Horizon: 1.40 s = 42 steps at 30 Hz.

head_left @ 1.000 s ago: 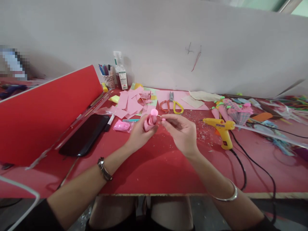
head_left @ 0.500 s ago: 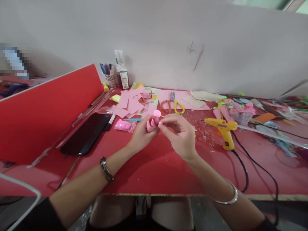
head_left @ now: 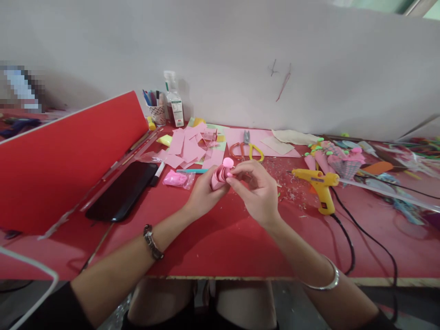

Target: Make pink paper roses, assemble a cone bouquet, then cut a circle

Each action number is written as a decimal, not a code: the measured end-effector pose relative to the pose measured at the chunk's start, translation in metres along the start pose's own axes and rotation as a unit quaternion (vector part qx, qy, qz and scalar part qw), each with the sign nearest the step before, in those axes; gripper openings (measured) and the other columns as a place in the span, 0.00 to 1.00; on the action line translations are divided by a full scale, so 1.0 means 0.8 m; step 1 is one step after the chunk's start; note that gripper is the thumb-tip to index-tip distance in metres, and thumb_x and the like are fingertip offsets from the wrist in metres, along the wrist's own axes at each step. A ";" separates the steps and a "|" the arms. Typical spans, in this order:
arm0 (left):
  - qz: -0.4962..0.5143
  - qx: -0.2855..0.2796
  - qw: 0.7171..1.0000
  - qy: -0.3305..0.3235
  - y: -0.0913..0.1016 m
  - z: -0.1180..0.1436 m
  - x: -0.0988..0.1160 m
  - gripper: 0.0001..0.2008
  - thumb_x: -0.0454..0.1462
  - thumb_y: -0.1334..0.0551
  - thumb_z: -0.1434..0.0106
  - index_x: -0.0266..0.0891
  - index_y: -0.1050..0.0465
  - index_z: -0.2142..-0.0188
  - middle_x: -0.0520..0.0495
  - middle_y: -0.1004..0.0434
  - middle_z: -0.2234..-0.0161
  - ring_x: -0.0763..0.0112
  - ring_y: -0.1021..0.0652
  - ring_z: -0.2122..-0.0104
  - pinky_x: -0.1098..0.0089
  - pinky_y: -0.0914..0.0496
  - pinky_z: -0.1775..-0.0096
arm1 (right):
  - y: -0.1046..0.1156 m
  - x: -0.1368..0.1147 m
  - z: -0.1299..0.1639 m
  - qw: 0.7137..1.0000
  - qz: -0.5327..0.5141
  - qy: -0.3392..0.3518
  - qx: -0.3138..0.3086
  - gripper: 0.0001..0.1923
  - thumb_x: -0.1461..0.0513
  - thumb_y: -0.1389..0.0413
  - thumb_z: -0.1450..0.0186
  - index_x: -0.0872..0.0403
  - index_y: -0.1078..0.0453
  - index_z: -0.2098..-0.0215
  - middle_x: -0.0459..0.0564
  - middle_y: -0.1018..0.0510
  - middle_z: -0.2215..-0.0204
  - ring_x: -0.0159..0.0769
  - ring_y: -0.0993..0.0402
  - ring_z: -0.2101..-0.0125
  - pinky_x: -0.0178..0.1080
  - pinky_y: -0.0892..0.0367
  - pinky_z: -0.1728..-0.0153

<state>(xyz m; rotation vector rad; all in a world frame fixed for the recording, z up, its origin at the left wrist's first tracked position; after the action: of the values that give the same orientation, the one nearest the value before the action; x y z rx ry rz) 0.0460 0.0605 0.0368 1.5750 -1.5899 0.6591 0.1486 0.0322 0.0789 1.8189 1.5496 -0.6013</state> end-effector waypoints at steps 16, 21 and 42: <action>-0.039 -0.008 0.999 -0.015 0.002 0.002 0.003 0.03 0.34 0.44 0.46 0.37 0.40 0.74 0.55 0.38 0.78 0.78 0.36 0.78 0.77 0.39 0.76 | 0.000 0.006 0.001 0.999 -0.025 -0.036 0.009 0.04 0.67 0.44 0.45 0.53 0.33 0.72 0.44 0.31 0.73 0.26 0.33 0.72 0.32 0.33 0.70; -0.046 -0.012 0.999 -0.026 0.001 0.002 0.004 0.05 0.34 0.44 0.46 0.37 0.41 0.75 0.55 0.39 0.78 0.78 0.37 0.78 0.77 0.40 0.76 | 0.001 0.005 0.001 0.999 -0.012 -0.036 0.008 0.03 0.67 0.44 0.45 0.54 0.33 0.73 0.44 0.32 0.74 0.26 0.34 0.73 0.32 0.34 0.71; -0.009 -0.027 1.000 0.006 -0.001 0.001 0.003 0.04 0.35 0.44 0.47 0.37 0.38 0.75 0.54 0.37 0.78 0.77 0.36 0.78 0.75 0.38 0.76 | -0.002 -0.002 -0.001 1.000 -0.001 0.005 -0.014 0.04 0.68 0.44 0.44 0.53 0.32 0.75 0.44 0.31 0.75 0.28 0.34 0.71 0.33 0.34 0.70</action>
<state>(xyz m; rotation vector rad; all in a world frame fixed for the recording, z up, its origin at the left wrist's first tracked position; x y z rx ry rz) 0.0471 0.0584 0.0381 1.5427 -1.5700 0.6099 0.1470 0.0318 0.0800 1.8038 1.5588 -0.5694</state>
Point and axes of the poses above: each hand's wrist, its own z-axis away from the middle knuckle, its own y-axis out of the back of the hand, x = y × z, the point moved 7 cm from there along -z, towards the middle knuckle
